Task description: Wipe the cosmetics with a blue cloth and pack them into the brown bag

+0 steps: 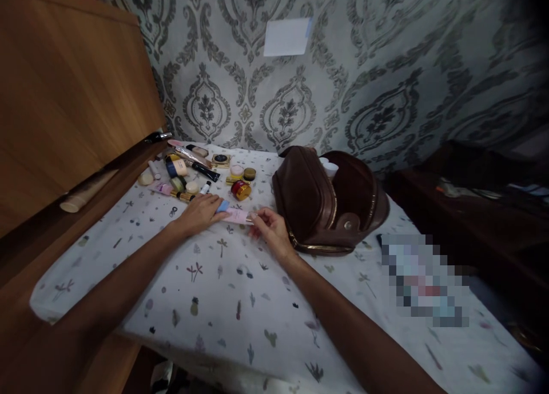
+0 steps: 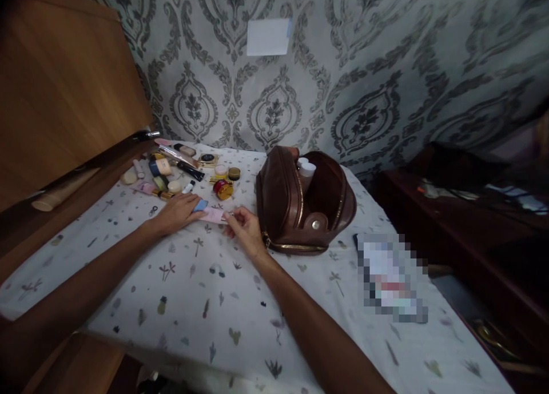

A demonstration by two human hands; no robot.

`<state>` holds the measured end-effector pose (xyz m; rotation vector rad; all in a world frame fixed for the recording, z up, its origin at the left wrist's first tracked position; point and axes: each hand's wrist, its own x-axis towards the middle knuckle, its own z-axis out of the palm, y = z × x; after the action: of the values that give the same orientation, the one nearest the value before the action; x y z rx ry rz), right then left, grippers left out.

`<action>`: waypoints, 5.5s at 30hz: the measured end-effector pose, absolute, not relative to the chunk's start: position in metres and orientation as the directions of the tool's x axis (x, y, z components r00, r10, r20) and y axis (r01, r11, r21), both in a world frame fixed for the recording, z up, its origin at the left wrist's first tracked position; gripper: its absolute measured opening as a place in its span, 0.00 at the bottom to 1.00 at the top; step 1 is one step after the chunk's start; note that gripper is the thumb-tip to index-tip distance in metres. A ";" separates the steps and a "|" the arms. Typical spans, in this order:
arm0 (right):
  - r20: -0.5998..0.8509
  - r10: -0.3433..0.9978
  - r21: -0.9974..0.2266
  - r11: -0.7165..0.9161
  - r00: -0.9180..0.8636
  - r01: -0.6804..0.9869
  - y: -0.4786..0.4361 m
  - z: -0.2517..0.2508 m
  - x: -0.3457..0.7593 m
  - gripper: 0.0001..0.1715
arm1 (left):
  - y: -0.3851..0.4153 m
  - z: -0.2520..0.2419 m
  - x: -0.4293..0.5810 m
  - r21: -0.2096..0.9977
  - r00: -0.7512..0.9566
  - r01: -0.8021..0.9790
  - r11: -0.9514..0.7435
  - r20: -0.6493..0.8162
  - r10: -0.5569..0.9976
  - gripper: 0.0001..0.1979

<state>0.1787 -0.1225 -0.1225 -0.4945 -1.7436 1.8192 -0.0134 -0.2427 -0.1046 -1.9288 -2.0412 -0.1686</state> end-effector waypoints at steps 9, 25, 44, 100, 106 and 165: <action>0.157 0.561 -0.984 0.017 -0.813 -0.179 -0.124 -0.122 0.178 0.27 | -0.241 -0.111 -0.010 -0.071 -0.069 0.991 0.117 0.478 0.876 0.22; 0.162 0.642 -0.982 0.031 -0.749 -0.186 -0.129 -0.115 0.182 0.25 | -0.242 -0.103 0.000 -0.032 0.025 0.999 -0.013 0.399 0.916 0.21; -0.067 0.328 -0.935 -0.350 -0.942 -0.055 -0.137 -0.109 0.183 0.31 | -0.245 -0.078 0.017 0.767 -0.521 0.627 -0.132 0.540 0.661 0.24; 0.172 0.426 -0.844 0.529 -0.888 0.090 -0.154 -0.104 0.189 0.16 | -0.241 -0.091 0.016 0.809 -0.434 0.587 -0.040 0.356 0.828 0.19; 0.106 0.406 -0.955 0.295 -0.908 0.020 -0.153 -0.114 0.184 0.18 | -0.242 -0.092 0.014 0.829 -0.418 0.553 -0.081 0.360 0.834 0.20; -0.077 0.419 -0.987 -0.159 -0.905 0.010 -0.154 -0.103 0.187 0.20 | -0.239 -0.093 0.014 0.832 -0.447 0.526 -0.175 0.446 0.775 0.19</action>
<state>0.1867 -0.1536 -0.1030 -0.4901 -1.8325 2.1468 0.0140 -0.2393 -0.0933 -1.7389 -2.1398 -1.9222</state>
